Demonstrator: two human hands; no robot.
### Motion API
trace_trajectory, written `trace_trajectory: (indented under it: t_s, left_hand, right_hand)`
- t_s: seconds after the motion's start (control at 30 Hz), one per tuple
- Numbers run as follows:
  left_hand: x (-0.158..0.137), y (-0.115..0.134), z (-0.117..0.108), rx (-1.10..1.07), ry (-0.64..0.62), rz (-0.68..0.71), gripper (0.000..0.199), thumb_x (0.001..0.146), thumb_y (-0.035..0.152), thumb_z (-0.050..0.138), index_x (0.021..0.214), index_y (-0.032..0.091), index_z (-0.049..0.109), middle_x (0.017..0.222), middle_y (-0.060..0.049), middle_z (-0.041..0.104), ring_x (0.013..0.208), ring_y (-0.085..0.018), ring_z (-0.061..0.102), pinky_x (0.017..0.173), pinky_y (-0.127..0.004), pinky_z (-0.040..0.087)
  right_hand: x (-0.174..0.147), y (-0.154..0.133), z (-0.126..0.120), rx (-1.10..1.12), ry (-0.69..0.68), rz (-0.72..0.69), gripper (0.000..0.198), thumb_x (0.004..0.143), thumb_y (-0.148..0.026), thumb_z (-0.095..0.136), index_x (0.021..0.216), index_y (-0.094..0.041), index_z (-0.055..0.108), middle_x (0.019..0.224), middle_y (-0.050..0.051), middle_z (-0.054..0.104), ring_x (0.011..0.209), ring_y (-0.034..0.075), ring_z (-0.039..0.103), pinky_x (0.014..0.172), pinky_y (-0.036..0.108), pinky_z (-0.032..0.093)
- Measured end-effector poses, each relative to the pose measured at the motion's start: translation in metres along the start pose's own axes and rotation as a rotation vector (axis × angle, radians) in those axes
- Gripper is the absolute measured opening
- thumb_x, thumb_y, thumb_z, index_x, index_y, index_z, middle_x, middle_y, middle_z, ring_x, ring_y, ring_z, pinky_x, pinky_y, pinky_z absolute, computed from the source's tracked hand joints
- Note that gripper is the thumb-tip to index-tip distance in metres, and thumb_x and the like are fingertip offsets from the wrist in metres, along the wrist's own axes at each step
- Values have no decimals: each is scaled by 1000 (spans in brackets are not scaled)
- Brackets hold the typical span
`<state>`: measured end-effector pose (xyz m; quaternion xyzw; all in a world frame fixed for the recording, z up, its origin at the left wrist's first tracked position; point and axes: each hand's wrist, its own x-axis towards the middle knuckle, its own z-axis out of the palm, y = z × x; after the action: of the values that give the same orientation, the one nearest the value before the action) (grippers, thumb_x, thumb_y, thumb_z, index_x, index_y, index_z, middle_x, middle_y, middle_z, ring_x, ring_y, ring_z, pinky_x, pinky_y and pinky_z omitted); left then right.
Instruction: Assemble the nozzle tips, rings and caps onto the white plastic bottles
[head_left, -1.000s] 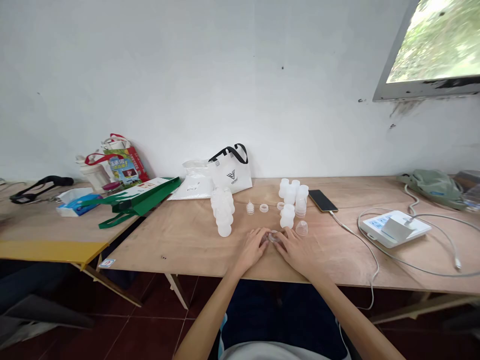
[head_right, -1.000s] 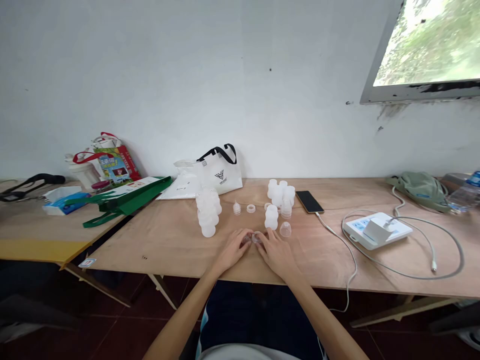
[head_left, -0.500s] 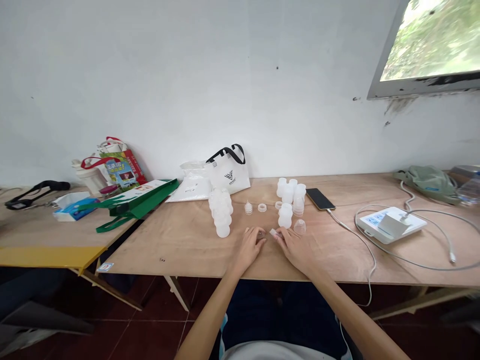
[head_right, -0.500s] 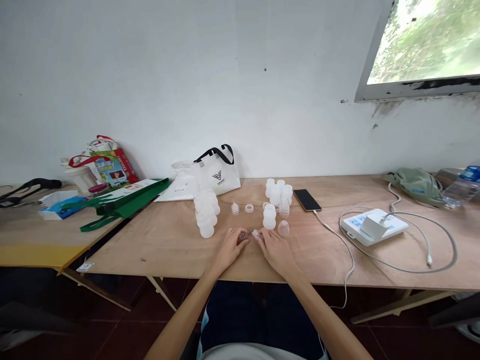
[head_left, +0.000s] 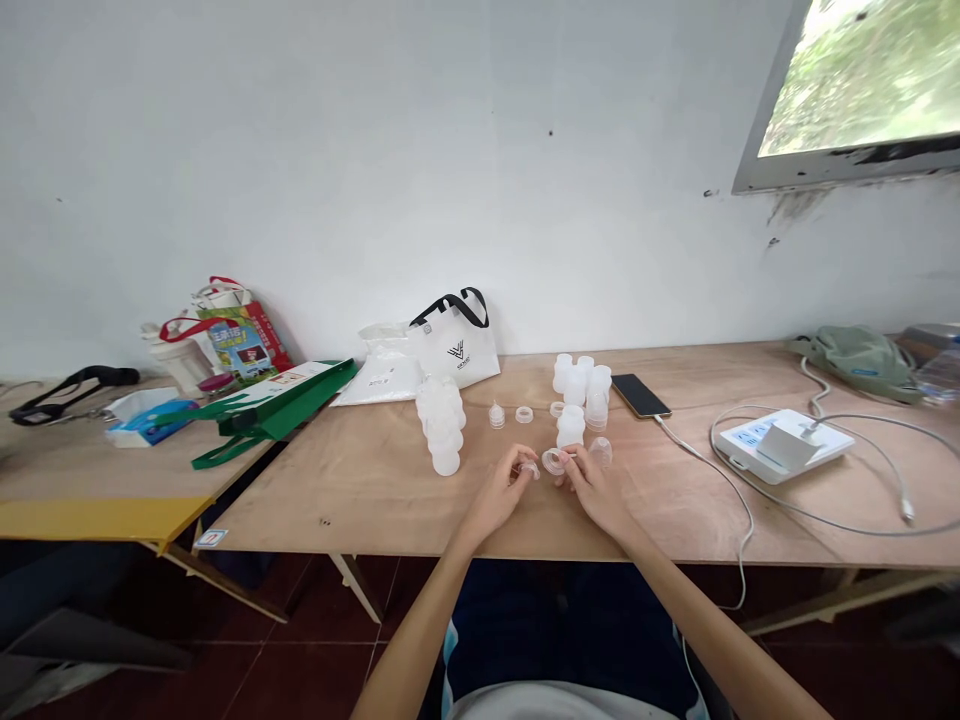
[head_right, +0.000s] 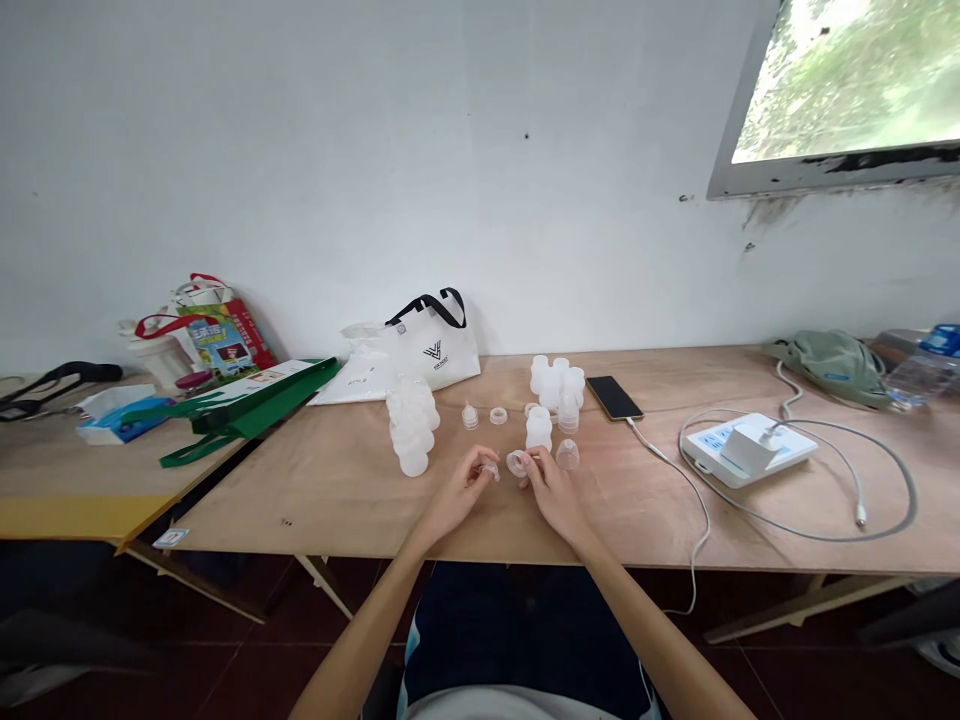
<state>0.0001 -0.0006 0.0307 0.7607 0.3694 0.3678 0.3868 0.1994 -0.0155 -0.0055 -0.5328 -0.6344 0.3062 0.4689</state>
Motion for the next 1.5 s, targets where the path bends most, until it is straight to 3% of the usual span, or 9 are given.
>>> trace_trajectory:
  t_s: [0.13,0.27,0.53,0.83,1.13,1.33,1.5]
  left_hand:
    - [0,-4,3,-79,-15,-70,20,97,31,53,116,25,49,80,2,64,77,-16,61,75,-28,45]
    - [0,-6,3,-157,-69,-145,27,97,32,53,121,25,43,69,7,57,59,-12,52,62,-24,40]
    - [0,-7,6,-152,-60,-168,33,95,45,58,118,24,46,68,7,54,59,-12,51,60,-23,40]
    - [3,-8,2,-130,-66,-94,30,96,47,58,112,23,50,68,6,55,59,-12,51,60,-23,39]
    - [3,-5,6,-28,-14,-136,30,95,46,60,113,22,53,68,6,58,60,-13,52,62,-25,40]
    - [3,1,4,57,-7,-107,33,95,50,56,82,19,59,71,2,60,66,-14,53,64,-26,39]
    - [3,3,4,104,24,-101,28,93,44,57,79,19,58,72,2,62,68,-15,54,65,-27,39]
  right_hand:
    - [-2,-2,5,92,-81,-8,43,100,-66,40,103,-27,59,75,1,70,69,23,66,68,35,50]
    - [-2,-1,6,95,-65,-13,43,100,-66,42,106,-27,58,74,1,71,70,22,68,66,34,50]
    - [-6,-13,2,13,-171,-75,42,103,-63,38,107,-26,58,80,1,73,78,22,71,77,36,53]
    - [-4,-9,3,24,-121,-30,44,102,-63,39,106,-25,60,72,0,71,71,22,70,72,35,51]
    - [-9,-18,1,34,-179,-67,42,104,-59,37,108,-24,61,68,-1,69,65,19,64,66,31,48]
    - [-10,-22,0,15,-245,-105,41,104,-58,41,121,-26,61,77,0,71,72,20,68,73,33,52]
    - [-10,-26,0,47,-275,-125,38,102,-55,47,122,-26,60,92,1,75,77,20,70,79,35,54]
